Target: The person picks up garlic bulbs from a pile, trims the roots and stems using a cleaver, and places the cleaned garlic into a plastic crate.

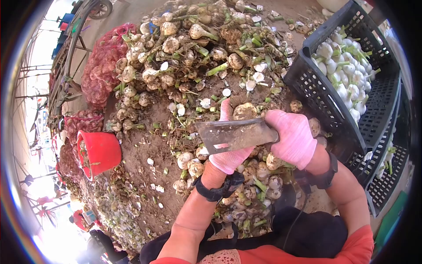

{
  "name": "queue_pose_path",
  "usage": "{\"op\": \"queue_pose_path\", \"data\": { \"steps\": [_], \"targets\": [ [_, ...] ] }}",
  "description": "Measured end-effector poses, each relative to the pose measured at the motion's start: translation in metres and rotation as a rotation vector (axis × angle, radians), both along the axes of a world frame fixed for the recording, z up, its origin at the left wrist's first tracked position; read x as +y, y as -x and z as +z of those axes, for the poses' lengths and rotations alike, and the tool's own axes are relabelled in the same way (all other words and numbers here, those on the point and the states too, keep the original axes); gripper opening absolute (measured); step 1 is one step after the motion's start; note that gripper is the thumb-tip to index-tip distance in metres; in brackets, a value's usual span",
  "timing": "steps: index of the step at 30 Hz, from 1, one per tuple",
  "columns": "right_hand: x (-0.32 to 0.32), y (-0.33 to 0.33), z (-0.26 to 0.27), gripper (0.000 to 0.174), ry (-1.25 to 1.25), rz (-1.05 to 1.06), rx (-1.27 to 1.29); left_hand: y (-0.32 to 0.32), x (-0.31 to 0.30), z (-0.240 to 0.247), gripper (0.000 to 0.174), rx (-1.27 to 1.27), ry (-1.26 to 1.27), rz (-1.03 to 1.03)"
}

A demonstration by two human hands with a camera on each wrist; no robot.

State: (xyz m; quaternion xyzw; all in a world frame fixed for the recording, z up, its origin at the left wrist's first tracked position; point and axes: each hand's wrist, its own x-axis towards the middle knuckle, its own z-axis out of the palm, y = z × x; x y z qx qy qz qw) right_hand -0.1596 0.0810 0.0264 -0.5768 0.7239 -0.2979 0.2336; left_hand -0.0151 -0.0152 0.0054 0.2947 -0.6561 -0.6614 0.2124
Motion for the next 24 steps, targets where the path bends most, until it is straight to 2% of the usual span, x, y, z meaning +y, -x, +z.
{"op": "queue_pose_path", "data": {
  "steps": [2,3,5,8,9,10,12,13,14,15,16,18,19,20,21,22,23,24],
  "targets": [
    [0.002,-0.003,0.002,0.028,-0.025,0.030,-0.020,-0.004,-0.001,-0.011,0.051,0.152,0.072,-0.019],
    [0.003,-0.005,0.001,0.028,-0.027,0.032,-0.020,0.001,-0.005,-0.006,0.046,0.375,-0.586,0.008],
    [0.007,-0.008,-0.005,0.029,-0.044,0.045,-0.048,0.004,-0.007,-0.002,0.047,0.585,-1.250,0.044],
    [0.007,-0.007,-0.023,0.029,0.004,0.024,0.016,0.005,-0.006,-0.001,0.055,0.337,-1.458,0.113],
    [0.007,-0.005,-0.026,0.029,0.003,0.024,0.015,0.007,-0.003,0.001,0.057,0.230,-1.407,0.207],
    [0.007,-0.004,-0.029,0.029,0.011,0.021,0.030,0.006,-0.003,-0.003,0.057,0.227,-1.409,0.209],
    [0.008,-0.002,-0.038,0.029,0.020,0.021,0.042,0.003,-0.003,-0.015,0.045,0.426,-1.535,0.045],
    [0.008,0.000,-0.048,0.028,0.034,-0.001,0.046,0.002,0.000,-0.016,0.045,0.426,-1.533,0.047],
    [0.009,0.004,-0.059,0.027,0.047,-0.024,0.054,0.000,0.006,-0.017,0.033,0.183,-0.983,0.045],
    [0.006,0.014,-0.074,0.026,-0.128,-0.225,0.043,-0.002,0.015,-0.018,0.024,-0.050,-0.429,0.037],
    [0.004,0.033,-0.068,0.026,-0.291,-0.439,-0.050,0.002,0.031,0.010,0.034,-0.200,-0.075,-0.055],
    [0.015,0.041,-0.069,0.027,-0.219,-0.449,0.028,-0.005,0.037,-0.004,0.053,-0.285,0.137,-0.086],
    [0.016,0.036,-0.066,0.027,-0.191,-0.472,-0.026,-0.002,0.033,-0.008,0.059,-0.449,0.119,-0.123],
    [0.012,0.033,-0.064,0.028,-0.157,-0.499,-0.081,0.004,0.026,-0.015,0.063,-0.639,0.031,-0.323],
    [0.009,0.034,-0.061,0.030,-0.256,-0.496,-0.168,0.003,0.026,-0.023,0.064,-0.637,0.170,-0.502],
    [0.009,0.035,-0.070,0.030,-0.253,-0.494,-0.172,0.000,0.026,-0.029,0.065,-0.633,0.310,-0.677],
    [0.011,0.040,-0.089,0.031,-0.193,-0.496,-0.163,0.001,0.018,-0.035,0.060,-0.544,0.311,-0.780],
    [0.013,0.043,-0.105,0.032,-0.138,-0.501,-0.154,0.009,0.004,-0.031,0.060,-0.543,0.318,-0.780]
  ]
}}
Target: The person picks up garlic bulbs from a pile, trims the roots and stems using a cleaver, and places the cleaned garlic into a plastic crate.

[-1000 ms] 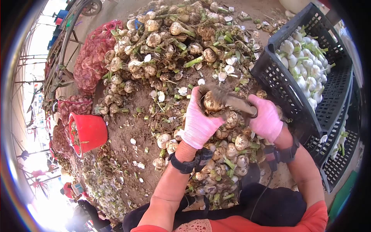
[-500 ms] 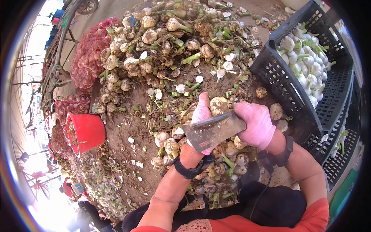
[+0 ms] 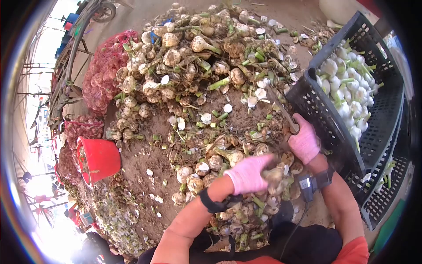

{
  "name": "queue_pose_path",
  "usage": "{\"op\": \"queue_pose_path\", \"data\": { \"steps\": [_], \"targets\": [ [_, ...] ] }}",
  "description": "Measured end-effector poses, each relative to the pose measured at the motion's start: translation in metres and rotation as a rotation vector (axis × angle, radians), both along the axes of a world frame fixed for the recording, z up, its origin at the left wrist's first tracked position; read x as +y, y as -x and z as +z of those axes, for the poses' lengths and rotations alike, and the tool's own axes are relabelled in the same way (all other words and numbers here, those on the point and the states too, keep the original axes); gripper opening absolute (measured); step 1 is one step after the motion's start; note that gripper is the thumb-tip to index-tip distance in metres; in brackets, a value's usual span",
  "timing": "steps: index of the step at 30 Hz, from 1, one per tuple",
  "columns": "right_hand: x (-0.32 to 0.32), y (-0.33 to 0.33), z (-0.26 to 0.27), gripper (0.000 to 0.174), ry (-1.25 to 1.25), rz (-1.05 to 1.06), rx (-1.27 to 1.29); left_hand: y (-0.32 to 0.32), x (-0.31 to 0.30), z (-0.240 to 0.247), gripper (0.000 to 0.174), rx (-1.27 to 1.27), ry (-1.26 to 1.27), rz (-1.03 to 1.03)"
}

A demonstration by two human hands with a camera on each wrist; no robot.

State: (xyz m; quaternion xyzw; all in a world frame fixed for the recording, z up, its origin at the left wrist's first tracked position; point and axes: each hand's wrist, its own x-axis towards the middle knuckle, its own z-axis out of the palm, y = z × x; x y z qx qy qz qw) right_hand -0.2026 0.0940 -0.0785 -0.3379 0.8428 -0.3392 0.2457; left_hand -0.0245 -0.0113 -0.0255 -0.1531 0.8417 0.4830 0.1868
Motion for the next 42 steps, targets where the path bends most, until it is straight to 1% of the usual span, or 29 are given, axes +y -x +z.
{"op": "queue_pose_path", "data": {
  "steps": [2,3,4,5,6,8,10,12,13,16,18,19,20,22,23,25,26,27,28,30,31,32,33,34,36,37,38,40,42],
  "targets": [
    [0.001,0.000,-0.010,0.032,0.071,-0.060,-0.050,0.030,-0.041,0.012,0.053,-0.002,-0.081,0.282],
    [0.000,-0.002,-0.009,0.032,0.055,-0.078,-0.085,0.045,-0.058,0.014,0.050,0.038,-0.111,0.568],
    [-0.002,-0.002,-0.006,0.032,0.038,-0.100,-0.119,0.058,-0.083,-0.004,0.056,0.100,0.180,0.603],
    [-0.003,0.000,0.005,0.032,-0.015,-0.067,-0.179,0.076,-0.102,-0.013,0.061,-0.008,0.472,0.585],
    [-0.001,0.002,-0.001,0.032,-0.018,-0.073,-0.177,0.093,-0.118,-0.020,0.066,-0.116,0.762,0.559],
    [0.012,0.006,-0.030,0.030,0.079,0.011,-0.089,0.113,-0.144,-0.045,0.074,-0.121,0.826,0.538],
    [0.020,0.008,-0.060,0.028,0.202,0.012,-0.134,0.118,-0.146,-0.064,0.078,-0.102,0.875,0.478],
    [0.026,0.007,-0.068,0.029,0.457,-0.298,-0.961,0.117,-0.139,-0.069,0.074,-0.137,0.751,0.584],
    [0.027,0.006,-0.068,0.029,0.453,-0.304,-0.966,0.110,-0.130,-0.071,0.072,-0.169,0.633,0.593],
    [0.021,0.006,-0.050,0.029,0.365,-0.203,-0.847,0.083,-0.094,-0.064,0.077,-0.293,0.314,0.506],
    [0.008,-0.001,0.008,0.025,0.116,0.074,-0.309,0.057,-0.075,-0.064,0.075,-0.172,0.375,0.472],
    [0.006,-0.001,0.023,0.023,0.052,0.089,-0.261,0.049,-0.066,-0.049,0.073,-0.085,0.367,0.503],
    [0.005,-0.001,0.032,0.023,0.049,0.091,-0.263,0.033,-0.062,-0.056,0.075,0.069,0.289,0.554],
    [0.002,-0.006,0.047,0.024,0.049,0.187,-0.168,0.023,-0.050,-0.011,0.084,0.255,-0.215,0.700],
    [-0.002,-0.010,0.059,0.025,-0.035,0.190,-0.171,0.017,-0.046,-0.003,0.084,0.257,-0.207,0.707],
    [-0.006,-0.021,0.064,0.027,0.035,0.257,-0.133,0.004,-0.040,0.009,0.075,0.478,-0.306,0.739],
    [-0.007,-0.026,0.066,0.029,0.097,0.315,-0.093,-0.006,-0.036,-0.002,0.075,0.480,-0.299,0.740],
    [-0.011,-0.031,0.080,0.030,0.083,0.376,-0.050,-0.018,-0.031,-0.024,0.071,0.508,-0.601,0.847],
    [-0.013,-0.034,0.090,0.030,0.086,0.377,-0.049,-0.020,-0.027,-0.014,0.060,0.549,-0.445,0.798],
    [-0.016,-0.040,0.104,0.029,0.027,0.501,0.065,-0.025,-0.019,0.004,0.042,0.618,-0.114,0.726],
    [-0.015,-0.044,0.105,0.027,-0.002,0.552,0.126,-0.015,-0.023,0.023,0.039,0.513,-0.893,0.907],
    [-0.013,-0.047,0.105,0.027,0.001,0.553,0.128,-0.010,-0.027,0.032,0.047,0.333,-1.681,1.008],
    [-0.011,-0.051,0.105,0.027,0.037,0.559,0.139,-0.011,-0.032,0.029,0.064,0.245,-1.778,1.031],
    [-0.010,-0.053,0.104,0.028,0.071,0.565,0.152,-0.013,-0.032,0.029,0.064,0.249,-1.778,1.030],
    [-0.008,-0.054,0.104,0.028,0.081,0.564,0.169,-0.013,-0.030,0.032,0.063,0.195,-1.901,0.986],
    [-0.007,-0.055,0.103,0.029,0.089,0.561,0.182,-0.008,-0.026,0.043,0.065,0.162,-1.795,1.048],
    [-0.006,-0.056,0.100,0.029,0.088,0.558,0.183,-0.008,-0.024,0.040,0.065,0.159,-1.795,1.044],
    [-0.006,-0.055,0.091,0.028,0.127,0.526,0.258,-0.011,-0.020,0.034,0.065,0.238,-1.913,0.951],
    [-0.006,-0.053,0.086,0.029,0.134,0.513,0.230,-0.013,-0.016,0.031,0.067,0.255,-1.875,0.989]
  ]
}}
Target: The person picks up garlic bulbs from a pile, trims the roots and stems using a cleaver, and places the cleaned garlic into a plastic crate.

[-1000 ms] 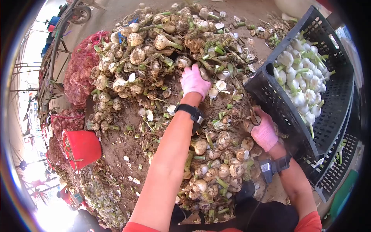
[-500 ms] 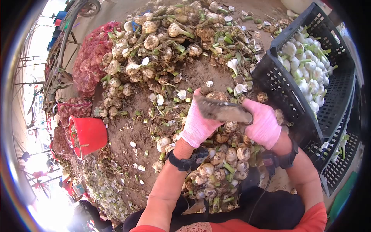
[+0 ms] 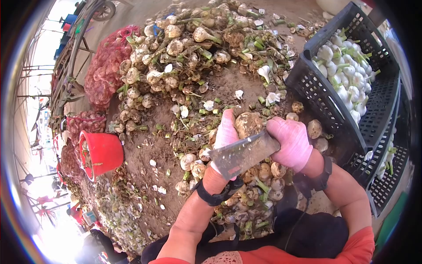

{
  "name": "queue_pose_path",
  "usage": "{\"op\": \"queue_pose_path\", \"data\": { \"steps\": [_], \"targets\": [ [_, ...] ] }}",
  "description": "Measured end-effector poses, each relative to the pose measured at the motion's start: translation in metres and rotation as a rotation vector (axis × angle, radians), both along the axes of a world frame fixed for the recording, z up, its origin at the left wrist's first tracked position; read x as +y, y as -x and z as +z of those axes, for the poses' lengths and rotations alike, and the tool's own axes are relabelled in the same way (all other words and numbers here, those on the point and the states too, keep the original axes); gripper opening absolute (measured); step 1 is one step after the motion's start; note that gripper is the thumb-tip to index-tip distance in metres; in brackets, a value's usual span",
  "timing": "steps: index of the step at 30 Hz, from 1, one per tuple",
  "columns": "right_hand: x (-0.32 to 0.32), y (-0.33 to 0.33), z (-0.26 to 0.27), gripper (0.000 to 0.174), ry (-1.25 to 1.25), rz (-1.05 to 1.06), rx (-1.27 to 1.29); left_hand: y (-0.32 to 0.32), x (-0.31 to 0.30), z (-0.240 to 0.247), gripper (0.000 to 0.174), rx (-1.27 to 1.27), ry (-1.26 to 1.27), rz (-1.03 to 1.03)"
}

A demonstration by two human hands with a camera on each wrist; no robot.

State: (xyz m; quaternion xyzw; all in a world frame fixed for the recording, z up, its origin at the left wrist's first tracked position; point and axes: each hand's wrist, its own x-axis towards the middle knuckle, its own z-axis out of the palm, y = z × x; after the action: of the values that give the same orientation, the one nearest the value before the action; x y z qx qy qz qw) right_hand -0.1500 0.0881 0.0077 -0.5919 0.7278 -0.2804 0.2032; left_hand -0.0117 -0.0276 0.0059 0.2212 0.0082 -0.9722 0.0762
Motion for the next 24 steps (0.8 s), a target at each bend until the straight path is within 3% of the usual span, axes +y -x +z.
{"op": "queue_pose_path", "data": {
  "steps": [2,4,6,7,8,10,12,14,17,18,20,22,24],
  "targets": [
    [0.000,0.002,-0.008,0.029,0.002,-0.006,-0.030,-0.005,0.006,0.000,0.070,-0.032,0.026,0.030],
    [0.001,0.006,-0.023,0.029,0.024,-0.007,-0.036,-0.007,0.018,0.003,0.052,-0.111,0.155,0.035],
    [-0.003,0.032,-0.071,0.027,-0.185,-0.308,-0.330,-0.009,0.038,0.011,0.053,-0.372,1.041,0.001],
    [0.001,0.044,-0.064,0.028,-0.131,-0.523,-0.046,-0.005,0.045,0.023,0.061,-0.453,1.298,0.027],
    [0.002,0.052,-0.055,0.032,-0.357,-0.462,-0.211,-0.004,0.053,0.039,0.067,-0.463,1.557,0.147],
    [0.007,0.032,-0.052,0.035,-0.185,-0.381,-0.181,0.004,0.039,0.025,0.073,-0.529,1.400,0.136],
    [0.007,0.027,-0.061,0.033,-0.255,-0.341,-0.162,-0.001,0.014,0.013,0.082,-0.647,1.636,-0.041],
    [0.001,0.033,-0.070,0.032,-0.167,-0.350,-0.179,0.003,0.007,0.010,0.083,-0.592,1.609,0.038],
    [0.000,0.030,-0.037,0.027,-0.219,-0.360,-0.282,0.001,-0.004,0.034,0.064,-0.508,1.104,0.178],
    [0.000,0.026,-0.030,0.025,-0.181,-0.371,-0.309,0.003,-0.011,0.020,0.053,-0.583,1.396,0.317],
    [-0.001,0.019,-0.022,0.024,-0.128,-0.323,-0.364,-0.006,-0.011,0.009,0.050,-0.516,0.912,0.469],
    [-0.004,0.015,-0.018,0.023,-0.067,-0.269,-0.415,-0.013,-0.008,0.000,0.040,-0.503,0.779,0.496],
    [-0.006,0.013,-0.020,0.026,-0.044,-0.205,-0.286,-0.015,-0.007,-0.019,0.032,-0.391,0.442,0.518]
  ]
}}
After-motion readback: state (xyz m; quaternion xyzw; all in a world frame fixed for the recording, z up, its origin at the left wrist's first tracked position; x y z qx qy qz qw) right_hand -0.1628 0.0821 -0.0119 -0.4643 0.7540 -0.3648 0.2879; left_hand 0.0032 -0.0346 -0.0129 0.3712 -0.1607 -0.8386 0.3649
